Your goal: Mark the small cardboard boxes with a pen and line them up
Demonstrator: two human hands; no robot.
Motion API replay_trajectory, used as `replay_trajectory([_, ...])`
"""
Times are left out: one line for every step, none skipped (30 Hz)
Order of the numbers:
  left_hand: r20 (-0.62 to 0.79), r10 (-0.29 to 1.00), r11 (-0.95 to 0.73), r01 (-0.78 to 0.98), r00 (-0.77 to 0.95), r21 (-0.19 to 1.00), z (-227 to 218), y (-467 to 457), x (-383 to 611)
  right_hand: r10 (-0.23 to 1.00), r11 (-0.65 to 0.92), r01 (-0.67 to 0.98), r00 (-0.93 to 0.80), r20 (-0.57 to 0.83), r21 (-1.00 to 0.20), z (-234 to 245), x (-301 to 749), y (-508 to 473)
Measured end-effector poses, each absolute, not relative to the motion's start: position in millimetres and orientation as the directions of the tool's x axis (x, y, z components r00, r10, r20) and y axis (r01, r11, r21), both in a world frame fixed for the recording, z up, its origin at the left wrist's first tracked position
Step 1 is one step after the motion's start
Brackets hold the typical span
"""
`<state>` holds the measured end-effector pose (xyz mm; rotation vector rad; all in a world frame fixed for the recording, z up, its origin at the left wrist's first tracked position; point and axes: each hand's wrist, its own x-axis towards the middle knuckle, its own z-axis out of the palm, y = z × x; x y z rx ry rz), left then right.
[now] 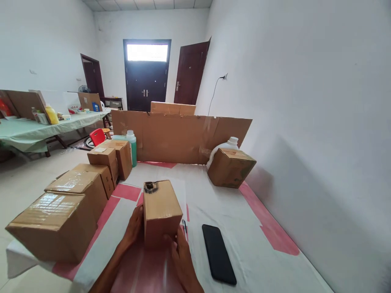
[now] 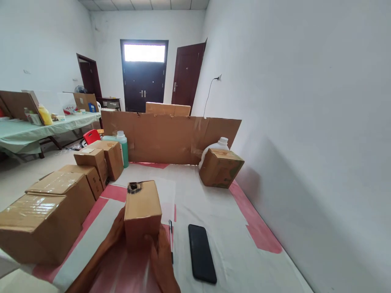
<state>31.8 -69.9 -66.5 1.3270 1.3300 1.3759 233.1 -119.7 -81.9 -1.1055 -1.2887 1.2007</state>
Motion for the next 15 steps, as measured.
replay_trajectory([0.13, 0.98, -0.109, 0.143, -0.15, 0.984, -66, -82, 27, 0.995, 0.062, -0.043, -0.07, 0.065, -0.997, -76, 229, -124])
replay_trajectory([0.105, 0.983, -0.079, 0.168, -0.153, 0.983, -63, -96, 20, 0.997, 0.047, -0.051, -0.061, 0.05, -0.998, -68, 228, -129])
replay_trajectory([0.082, 0.986, -0.053, 0.196, -0.146, 0.979, -58, -110, 14, 0.999, 0.035, -0.051, -0.035, 0.037, -0.998, -59, 230, -134])
replay_trajectory([0.063, 0.989, -0.032, 0.222, -0.135, 0.974, -53, -124, 6, 1.0, 0.025, -0.051, 0.003, 0.024, -0.998, -48, 233, -138])
replay_trajectory([0.05, 0.991, -0.019, 0.242, -0.123, 0.97, -46, -138, -1, 0.999, 0.015, -0.054, 0.038, 0.013, -0.998, -36, 237, -141])
replay_trajectory([0.039, 0.993, -0.01, 0.25, -0.113, 0.968, -39, -150, -8, 0.998, 0.002, -0.063, 0.057, -0.001, -0.998, -25, 240, -143])
replay_trajectory([0.034, 0.993, -0.005, 0.241, -0.113, 0.971, -32, -160, -14, 0.998, -0.022, -0.081, 0.051, -0.026, -0.997, -15, 241, -144])
replay_trajectory([0.034, 0.992, -0.007, 0.215, -0.121, 0.977, -25, -167, -19, 0.998, -0.061, -0.104, 0.014, -0.063, -0.993, -8, 242, -144])
replay_trajectory([0.04, 0.99, -0.014, 0.184, -0.136, 0.983, -19, -171, -22, 0.993, -0.11, -0.131, -0.051, -0.104, -0.985, -3, 242, -144])
replay_trajectory([0.05, 0.986, -0.024, 0.159, -0.158, 0.987, -15, -172, -25, 0.982, -0.155, -0.16, -0.129, -0.135, -0.975, 0, 240, -143])
replay_trajectory([0.061, 0.982, -0.035, 0.147, -0.179, 0.989, -11, -171, -25, 0.968, -0.189, -0.185, -0.2, -0.151, -0.964, -1, 238, -142])
replay_trajectory([0.072, 0.977, -0.041, 0.154, -0.202, 0.987, -10, -168, -25, 0.956, -0.205, -0.198, -0.252, -0.152, -0.958, -3, 235, -140])
replay_trajectory([0.079, 0.971, -0.04, 0.177, -0.223, 0.983, -12, -165, -23, 0.948, -0.205, -0.19, -0.283, -0.146, -0.96, -8, 233, -139])
replay_trajectory([0.079, 0.967, -0.027, 0.21, -0.241, 0.977, -16, -163, -21, 0.946, -0.19, -0.164, -0.295, -0.136, -0.968, -14, 230, -138])
replay_trajectory([0.072, 0.964, -0.008, 0.244, -0.257, 0.97, -23, -161, -18, 0.948, -0.169, -0.126, -0.293, -0.126, -0.978, -20, 228, -138])
